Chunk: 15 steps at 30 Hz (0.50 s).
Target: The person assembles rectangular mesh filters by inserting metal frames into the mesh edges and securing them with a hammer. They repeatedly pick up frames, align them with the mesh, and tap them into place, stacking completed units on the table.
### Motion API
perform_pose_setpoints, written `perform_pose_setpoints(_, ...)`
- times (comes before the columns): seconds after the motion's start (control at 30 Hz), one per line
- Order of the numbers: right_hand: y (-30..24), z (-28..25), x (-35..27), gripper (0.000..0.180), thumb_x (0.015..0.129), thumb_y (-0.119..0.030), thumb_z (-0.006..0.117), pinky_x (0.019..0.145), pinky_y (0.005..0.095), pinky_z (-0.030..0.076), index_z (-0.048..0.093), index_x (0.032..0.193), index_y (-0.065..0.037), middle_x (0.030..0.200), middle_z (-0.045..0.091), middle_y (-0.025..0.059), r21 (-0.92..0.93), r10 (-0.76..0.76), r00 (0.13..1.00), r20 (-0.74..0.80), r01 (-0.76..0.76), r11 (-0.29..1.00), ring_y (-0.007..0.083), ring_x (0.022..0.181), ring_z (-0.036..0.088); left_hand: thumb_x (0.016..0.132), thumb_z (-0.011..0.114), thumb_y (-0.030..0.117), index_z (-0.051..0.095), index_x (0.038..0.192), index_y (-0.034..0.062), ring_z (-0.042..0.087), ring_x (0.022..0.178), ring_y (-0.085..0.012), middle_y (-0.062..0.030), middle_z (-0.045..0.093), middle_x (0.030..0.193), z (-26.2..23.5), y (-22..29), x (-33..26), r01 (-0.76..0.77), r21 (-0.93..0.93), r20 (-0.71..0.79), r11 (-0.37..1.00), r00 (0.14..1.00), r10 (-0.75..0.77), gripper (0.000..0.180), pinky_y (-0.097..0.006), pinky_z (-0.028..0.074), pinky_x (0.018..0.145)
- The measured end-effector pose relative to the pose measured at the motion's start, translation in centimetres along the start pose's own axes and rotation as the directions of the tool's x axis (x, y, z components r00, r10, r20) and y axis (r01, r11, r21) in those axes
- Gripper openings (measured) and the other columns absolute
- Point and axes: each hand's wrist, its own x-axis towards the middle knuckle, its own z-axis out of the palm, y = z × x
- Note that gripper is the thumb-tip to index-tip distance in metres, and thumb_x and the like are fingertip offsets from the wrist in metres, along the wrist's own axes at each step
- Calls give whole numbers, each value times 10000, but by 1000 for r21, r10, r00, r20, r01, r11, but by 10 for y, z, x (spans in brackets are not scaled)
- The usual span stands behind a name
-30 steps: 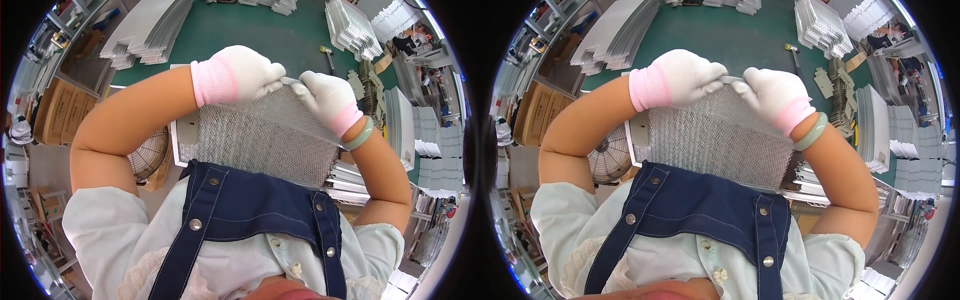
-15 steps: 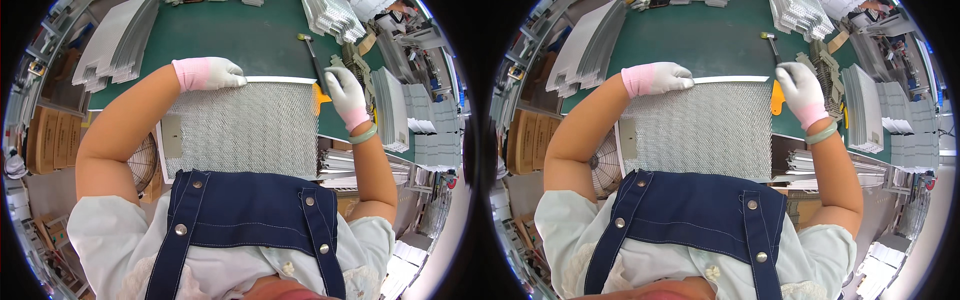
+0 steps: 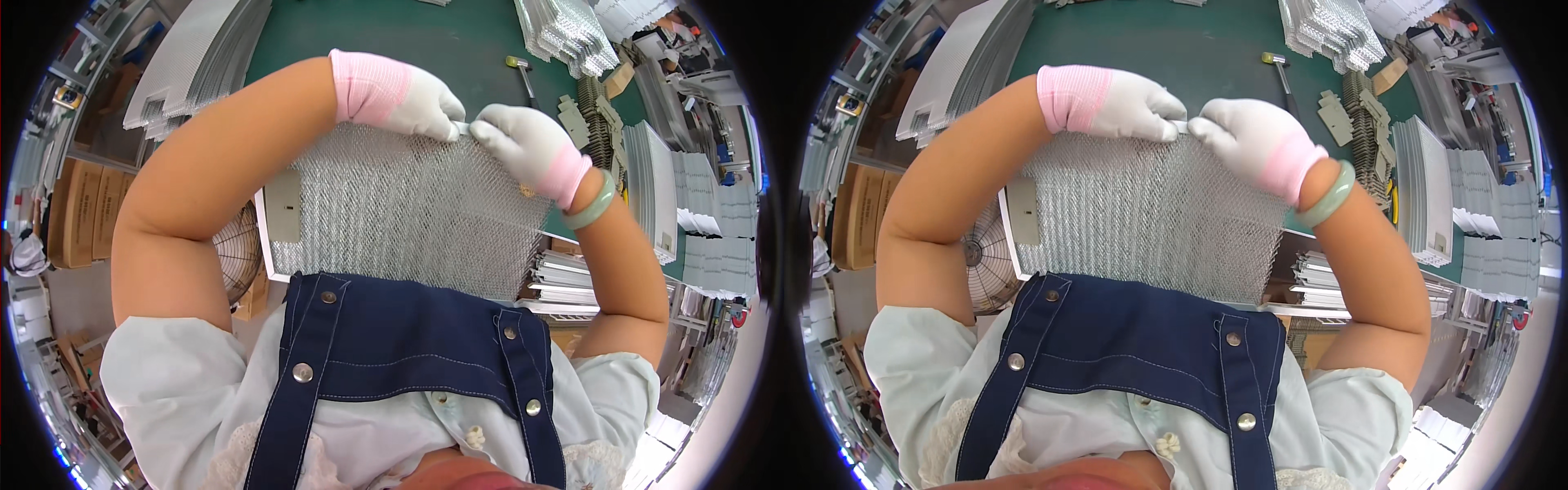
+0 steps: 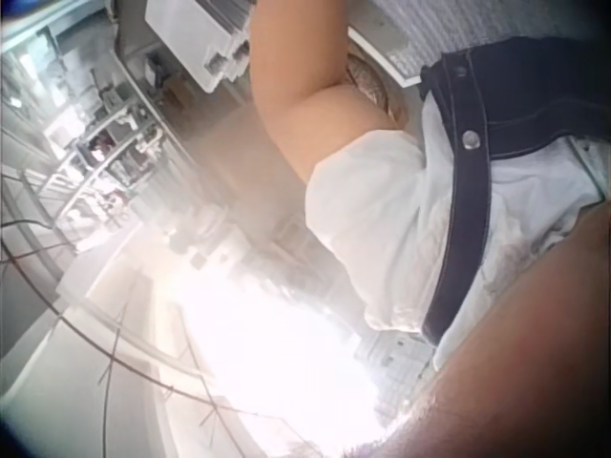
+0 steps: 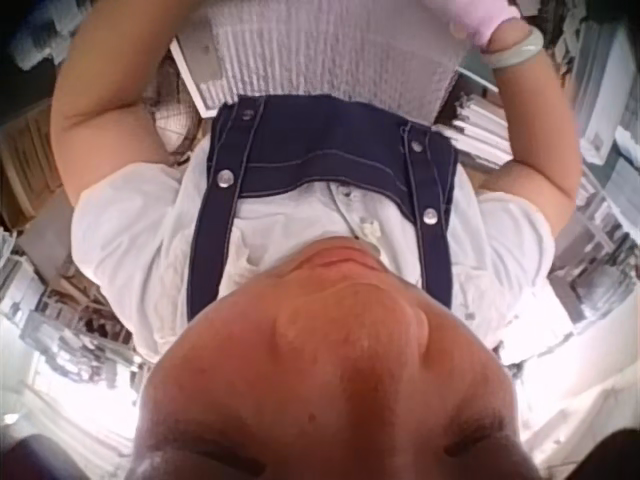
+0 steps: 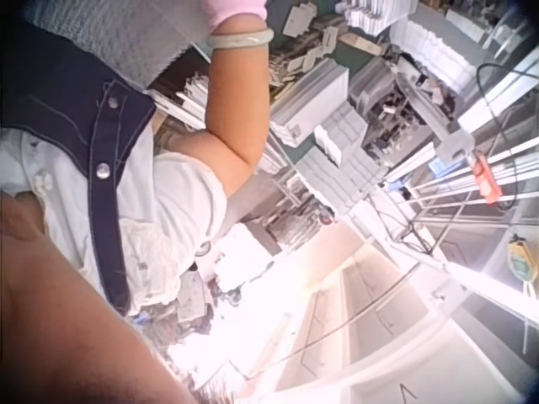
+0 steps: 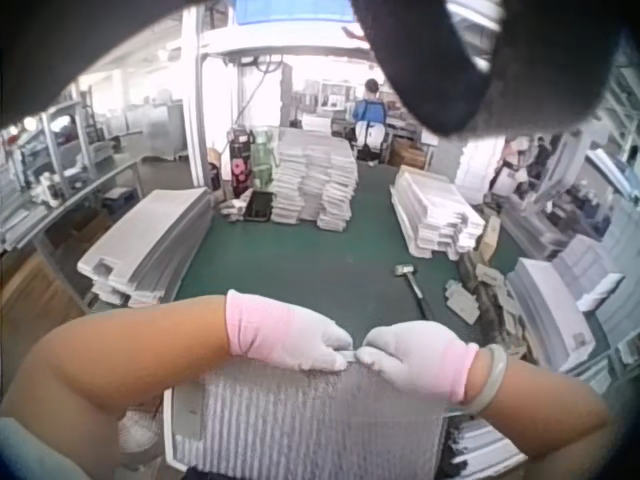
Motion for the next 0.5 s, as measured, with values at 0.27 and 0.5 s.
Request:
perform_pose_setpoints(0.27,-6,10,-24,281,924,-332,597,606,422,497,597,818,-72,678,605,128,-414,-252,936,-246,133,900,318,686,633,963,521,324,613,1041,4,645,889,-327,-186,649,878,16,15,-7,-12,135,-149,991,988,32,342,-410,501,822)
perform_pose_setpoints(0.5,-2,-8,-22,269,923,-262,602,681,373,513,656,951,0,780,655,153,-6,-104,988,-117,104,995,283,742,653,934,568,247,608,1020,19,647,791,-353,-182,649,799,41,16,-16,-50,279,-444,959,879,175,247,-430,514,726)
